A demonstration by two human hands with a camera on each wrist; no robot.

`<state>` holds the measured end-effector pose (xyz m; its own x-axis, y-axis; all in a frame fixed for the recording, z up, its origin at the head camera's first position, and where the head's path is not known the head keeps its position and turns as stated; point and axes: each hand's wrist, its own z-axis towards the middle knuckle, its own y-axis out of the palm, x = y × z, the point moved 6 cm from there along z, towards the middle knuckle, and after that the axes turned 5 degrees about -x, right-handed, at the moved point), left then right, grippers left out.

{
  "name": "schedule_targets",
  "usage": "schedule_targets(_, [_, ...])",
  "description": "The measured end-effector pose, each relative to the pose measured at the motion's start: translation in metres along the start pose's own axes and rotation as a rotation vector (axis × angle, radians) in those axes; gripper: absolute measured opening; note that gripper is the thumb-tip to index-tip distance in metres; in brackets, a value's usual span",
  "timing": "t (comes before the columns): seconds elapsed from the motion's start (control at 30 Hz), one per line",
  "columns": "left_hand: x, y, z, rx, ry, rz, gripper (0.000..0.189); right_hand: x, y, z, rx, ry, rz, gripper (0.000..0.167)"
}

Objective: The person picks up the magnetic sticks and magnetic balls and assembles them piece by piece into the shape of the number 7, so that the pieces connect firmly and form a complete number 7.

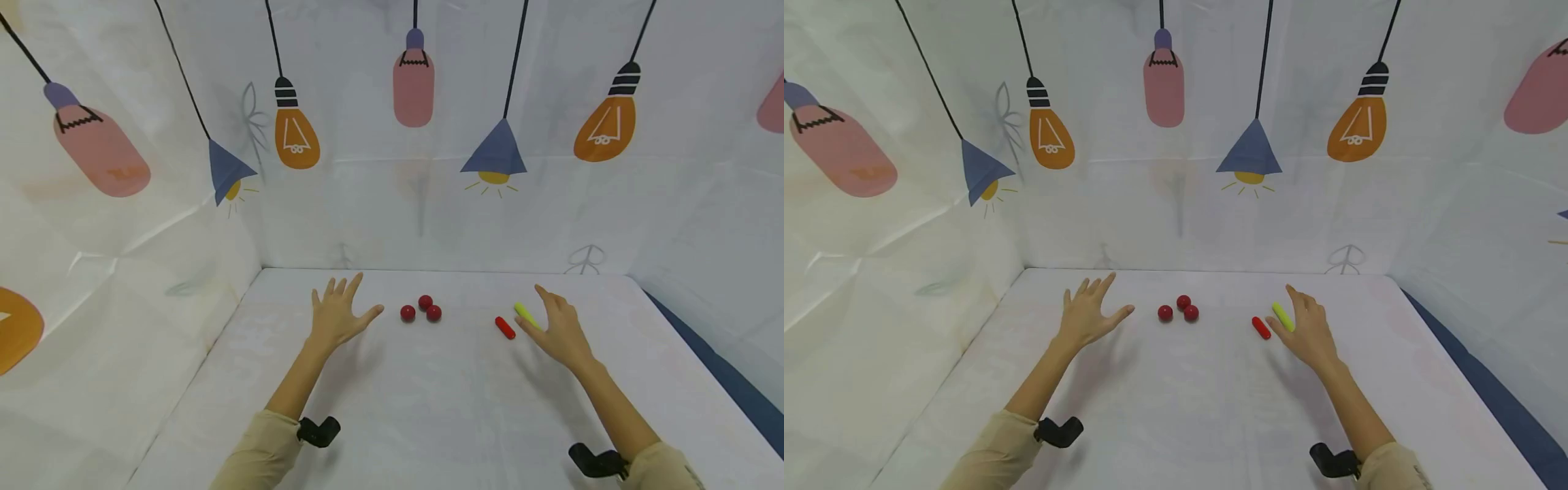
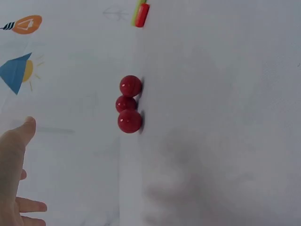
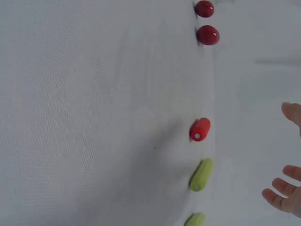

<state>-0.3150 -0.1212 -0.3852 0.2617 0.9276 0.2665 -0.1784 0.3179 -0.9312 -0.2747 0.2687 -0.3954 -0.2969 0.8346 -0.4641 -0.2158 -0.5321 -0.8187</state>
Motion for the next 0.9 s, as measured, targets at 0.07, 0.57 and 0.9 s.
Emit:
schedule_targets(0.07, [0.001,0.006,0.002,0.018,0.017,-0.017,0.079,0.004,0.005,0.001,-0.032,0.015,0.006,0.07])
schedule_targets(0.57, [0.008,0.052,0.019,0.023,0.152,-0.2,0.06,0.023,0.039,0.005,-0.114,0.065,0.075,0.057])
schedule_targets(0.9, [0.02,0.075,0.03,-0.029,0.212,-0.318,0.056,0.035,0.055,0.008,-0.059,0.031,0.181,0.043])
